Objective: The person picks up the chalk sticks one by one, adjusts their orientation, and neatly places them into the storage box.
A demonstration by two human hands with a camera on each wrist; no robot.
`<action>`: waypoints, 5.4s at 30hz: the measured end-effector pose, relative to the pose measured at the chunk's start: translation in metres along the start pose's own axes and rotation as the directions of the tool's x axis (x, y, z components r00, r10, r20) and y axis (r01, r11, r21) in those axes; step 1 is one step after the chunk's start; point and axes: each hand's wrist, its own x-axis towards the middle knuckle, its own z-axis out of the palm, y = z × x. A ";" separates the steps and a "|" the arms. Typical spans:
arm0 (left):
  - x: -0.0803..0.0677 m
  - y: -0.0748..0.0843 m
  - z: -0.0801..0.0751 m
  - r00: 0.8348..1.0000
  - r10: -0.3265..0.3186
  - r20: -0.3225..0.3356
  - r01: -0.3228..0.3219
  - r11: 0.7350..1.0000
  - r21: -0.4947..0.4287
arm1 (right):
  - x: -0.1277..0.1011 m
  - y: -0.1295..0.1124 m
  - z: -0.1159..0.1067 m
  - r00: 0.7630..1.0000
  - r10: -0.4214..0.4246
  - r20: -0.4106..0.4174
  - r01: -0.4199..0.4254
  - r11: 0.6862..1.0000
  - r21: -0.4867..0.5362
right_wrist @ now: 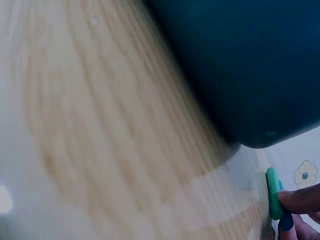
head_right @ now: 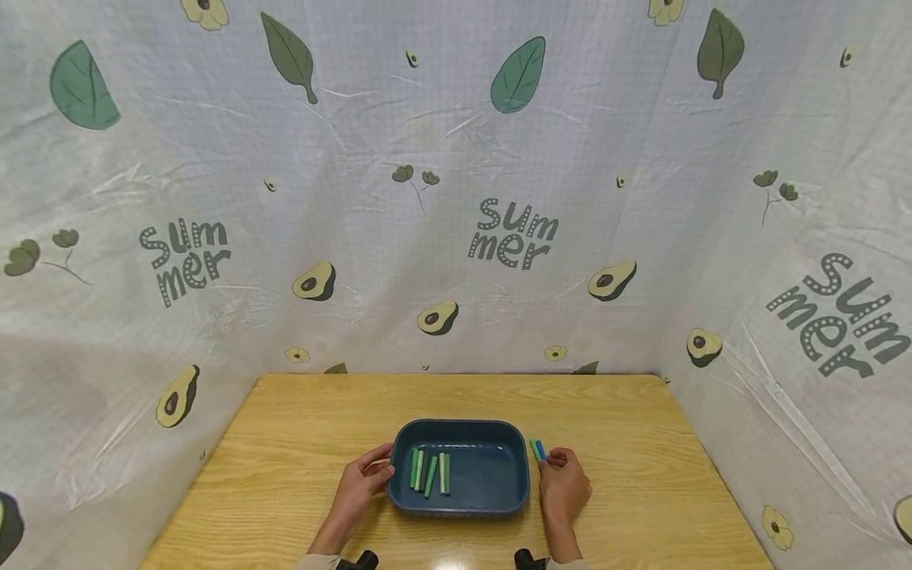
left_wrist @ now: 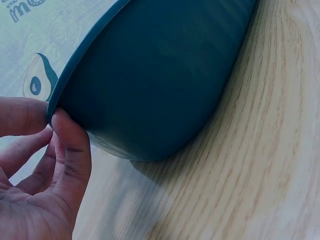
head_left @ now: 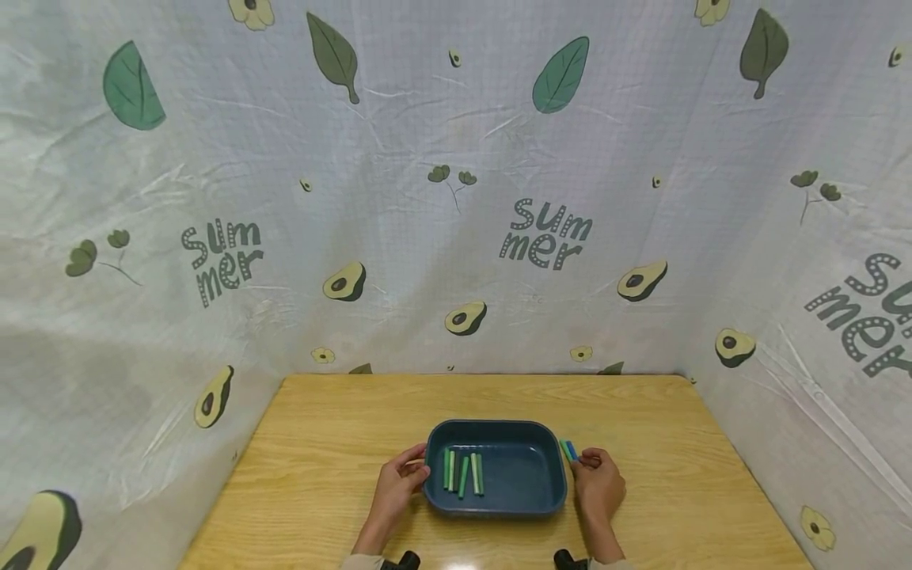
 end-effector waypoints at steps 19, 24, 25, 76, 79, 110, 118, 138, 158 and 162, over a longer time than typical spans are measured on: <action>-0.004 -0.003 -0.001 1.000 -0.007 -0.005 0.007 1.000 0.007 | 0.003 -0.004 -0.024 0.998 0.052 0.046 -0.059 0.984 0.166; -0.003 0.000 0.001 1.000 0.006 -0.003 -0.006 1.000 0.007 | 0.009 -0.014 -0.037 0.989 0.080 0.121 -0.104 0.971 0.213; -0.003 0.001 0.001 1.000 0.010 0.000 -0.010 1.000 0.007 | 0.011 -0.015 -0.039 0.985 0.090 0.146 -0.122 0.966 0.227; -0.001 -0.001 -0.002 0.999 -0.033 0.010 0.032 0.999 0.006 | 0.028 -0.080 -0.067 0.627 -0.133 0.767 -0.449 0.743 0.496; -0.001 -0.001 -0.002 0.999 -0.032 0.013 0.032 0.999 0.006 | 0.024 -0.085 -0.064 0.609 -0.129 0.783 -0.453 0.754 0.476; -0.002 0.001 0.001 1.000 -0.013 0.002 0.013 1.000 0.017 | -0.014 -0.088 -0.004 0.475 -0.082 0.876 -0.351 0.896 0.274; -0.002 0.000 -0.001 1.000 0.001 0.003 -0.001 1.000 0.007 | -0.021 -0.086 0.007 0.434 -0.005 0.901 -0.360 0.916 0.179; -0.004 0.005 0.001 1.000 -0.016 -0.004 0.016 1.000 0.027 | -0.032 -0.080 0.017 0.456 -0.078 0.886 -0.320 0.915 0.245; -0.002 0.001 0.001 1.000 -0.025 -0.008 0.025 0.999 0.025 | -0.015 -0.096 -0.036 0.573 -0.143 0.807 -0.292 0.884 0.364; 0.000 -0.002 0.000 1.000 -0.028 -0.003 0.028 0.999 0.022 | -0.012 -0.093 -0.045 0.610 -0.150 0.778 -0.254 0.893 0.371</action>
